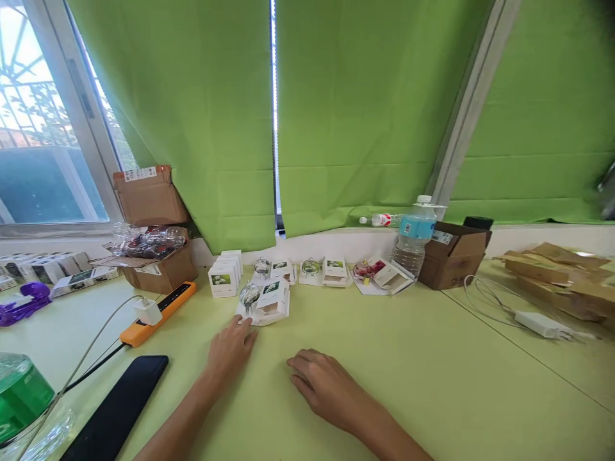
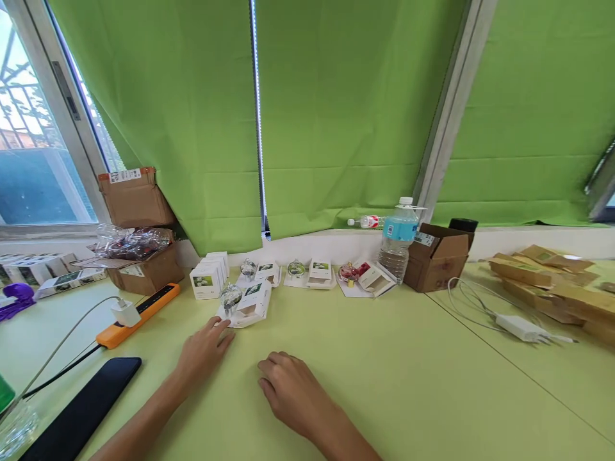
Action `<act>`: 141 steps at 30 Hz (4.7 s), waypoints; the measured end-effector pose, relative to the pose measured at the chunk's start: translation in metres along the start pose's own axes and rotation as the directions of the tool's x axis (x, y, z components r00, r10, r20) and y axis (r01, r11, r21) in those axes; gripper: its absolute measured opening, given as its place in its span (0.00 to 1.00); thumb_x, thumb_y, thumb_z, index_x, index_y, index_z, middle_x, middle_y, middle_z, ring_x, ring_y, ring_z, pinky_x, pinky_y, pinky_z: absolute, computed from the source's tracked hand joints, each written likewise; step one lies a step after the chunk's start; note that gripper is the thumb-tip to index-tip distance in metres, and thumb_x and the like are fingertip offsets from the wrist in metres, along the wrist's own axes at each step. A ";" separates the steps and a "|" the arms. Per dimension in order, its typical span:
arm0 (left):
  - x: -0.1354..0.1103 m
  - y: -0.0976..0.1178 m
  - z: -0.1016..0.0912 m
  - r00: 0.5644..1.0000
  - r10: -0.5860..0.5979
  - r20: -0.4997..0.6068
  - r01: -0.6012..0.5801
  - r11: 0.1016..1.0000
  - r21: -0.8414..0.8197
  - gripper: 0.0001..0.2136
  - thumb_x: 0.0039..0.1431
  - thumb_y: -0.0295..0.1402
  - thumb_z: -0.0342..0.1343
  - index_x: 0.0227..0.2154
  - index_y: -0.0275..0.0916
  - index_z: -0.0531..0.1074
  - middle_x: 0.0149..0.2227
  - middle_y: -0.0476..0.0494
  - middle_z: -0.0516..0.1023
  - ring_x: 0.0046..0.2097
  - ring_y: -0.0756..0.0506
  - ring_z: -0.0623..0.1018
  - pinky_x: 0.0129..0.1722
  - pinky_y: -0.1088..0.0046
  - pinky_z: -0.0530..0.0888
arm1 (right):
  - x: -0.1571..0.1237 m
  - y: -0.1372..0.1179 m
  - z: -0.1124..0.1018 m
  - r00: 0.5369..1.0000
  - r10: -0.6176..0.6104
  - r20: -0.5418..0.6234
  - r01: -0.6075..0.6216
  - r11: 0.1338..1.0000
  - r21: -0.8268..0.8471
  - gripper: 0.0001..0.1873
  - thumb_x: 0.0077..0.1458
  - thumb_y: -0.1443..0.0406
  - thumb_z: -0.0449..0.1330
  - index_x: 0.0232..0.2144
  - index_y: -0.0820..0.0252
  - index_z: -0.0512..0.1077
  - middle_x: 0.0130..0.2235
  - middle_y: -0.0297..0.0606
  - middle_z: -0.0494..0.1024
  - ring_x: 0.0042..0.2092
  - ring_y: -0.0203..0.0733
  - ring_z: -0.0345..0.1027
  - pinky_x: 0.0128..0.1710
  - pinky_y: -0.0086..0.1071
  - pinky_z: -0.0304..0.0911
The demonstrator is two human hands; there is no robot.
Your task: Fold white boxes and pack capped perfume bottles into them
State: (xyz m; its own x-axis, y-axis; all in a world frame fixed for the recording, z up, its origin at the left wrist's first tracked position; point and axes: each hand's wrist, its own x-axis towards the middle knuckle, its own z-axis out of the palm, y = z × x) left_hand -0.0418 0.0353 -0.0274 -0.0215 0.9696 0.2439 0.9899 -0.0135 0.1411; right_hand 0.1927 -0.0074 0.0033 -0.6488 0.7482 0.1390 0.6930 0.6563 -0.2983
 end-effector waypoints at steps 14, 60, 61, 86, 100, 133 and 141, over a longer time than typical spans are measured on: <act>-0.005 0.004 -0.009 0.984 0.074 0.163 -0.069 0.997 -0.040 0.22 0.60 0.50 0.41 0.53 0.51 0.65 0.59 0.40 0.63 0.48 0.38 0.75 0.42 0.61 0.70 | -0.001 0.000 -0.004 1.000 0.014 0.011 -0.014 0.999 -0.048 0.15 0.62 0.63 0.47 0.42 0.57 0.72 0.39 0.39 0.75 0.42 0.43 0.68 0.39 0.31 0.56; -0.074 0.058 -0.052 0.889 0.343 0.305 -0.308 0.938 -0.157 0.14 0.59 0.46 0.46 0.40 0.49 0.73 0.41 0.44 0.75 0.38 0.42 0.77 0.34 0.68 0.66 | 0.010 0.061 -0.019 0.840 0.532 -0.106 -0.398 0.738 0.545 0.28 0.54 0.56 0.55 0.56 0.59 0.61 0.40 0.41 0.78 0.36 0.41 0.71 0.32 0.30 0.60; -0.071 0.056 -0.052 0.895 0.344 0.284 -0.305 0.937 -0.172 0.15 0.60 0.46 0.43 0.37 0.48 0.73 0.38 0.45 0.76 0.37 0.42 0.77 0.33 0.69 0.65 | 0.010 0.062 -0.018 0.840 0.533 -0.102 -0.399 0.733 0.551 0.27 0.54 0.57 0.55 0.56 0.59 0.61 0.40 0.41 0.78 0.36 0.41 0.71 0.32 0.30 0.60; -0.021 0.012 -0.029 0.998 -0.050 0.024 0.056 0.925 -0.377 0.19 0.58 0.46 0.45 0.43 0.42 0.72 0.38 0.44 0.79 0.32 0.45 0.76 0.30 0.72 0.65 | 0.008 0.058 -0.025 0.850 0.522 -0.070 -0.397 0.722 0.567 0.32 0.48 0.72 0.52 0.57 0.62 0.58 0.19 0.26 0.63 0.21 0.34 0.57 0.19 0.24 0.51; -0.009 -0.015 -0.034 0.981 -0.190 0.028 0.185 0.890 -0.416 0.22 0.55 0.49 0.46 0.41 0.37 0.71 0.23 0.47 0.78 0.27 0.43 0.78 0.30 0.72 0.67 | 0.007 0.052 -0.029 0.854 0.466 -0.232 -0.437 0.884 0.167 0.19 0.50 0.70 0.52 0.42 0.56 0.76 0.19 0.30 0.67 0.24 0.35 0.58 0.26 0.27 0.50; -0.029 0.002 -0.042 0.994 -0.041 0.097 0.042 0.999 -0.010 0.09 0.59 0.38 0.43 0.35 0.45 0.68 0.39 0.44 0.77 0.34 0.43 0.76 0.27 0.71 0.62 | 0.003 0.044 -0.036 0.872 0.448 -0.199 -0.426 0.893 0.143 0.18 0.55 0.66 0.50 0.42 0.55 0.76 0.19 0.32 0.70 0.23 0.37 0.60 0.26 0.28 0.51; -0.031 -0.003 -0.048 0.985 -0.134 0.105 0.123 0.987 0.098 0.15 0.59 0.42 0.42 0.43 0.45 0.68 0.45 0.39 0.74 0.36 0.37 0.77 0.28 0.67 0.65 | 0.002 0.043 -0.032 0.904 0.397 -0.160 -0.357 0.906 0.230 0.18 0.54 0.64 0.51 0.43 0.56 0.76 0.22 0.33 0.72 0.25 0.37 0.62 0.27 0.28 0.54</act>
State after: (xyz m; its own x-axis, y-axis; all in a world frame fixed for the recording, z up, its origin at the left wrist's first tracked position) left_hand -0.0510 -0.0060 0.0105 -0.1388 0.9829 0.1210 0.9886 0.1303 0.0751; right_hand 0.2314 0.0249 0.0207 -0.2609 0.9522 0.1587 0.7867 0.3050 -0.5367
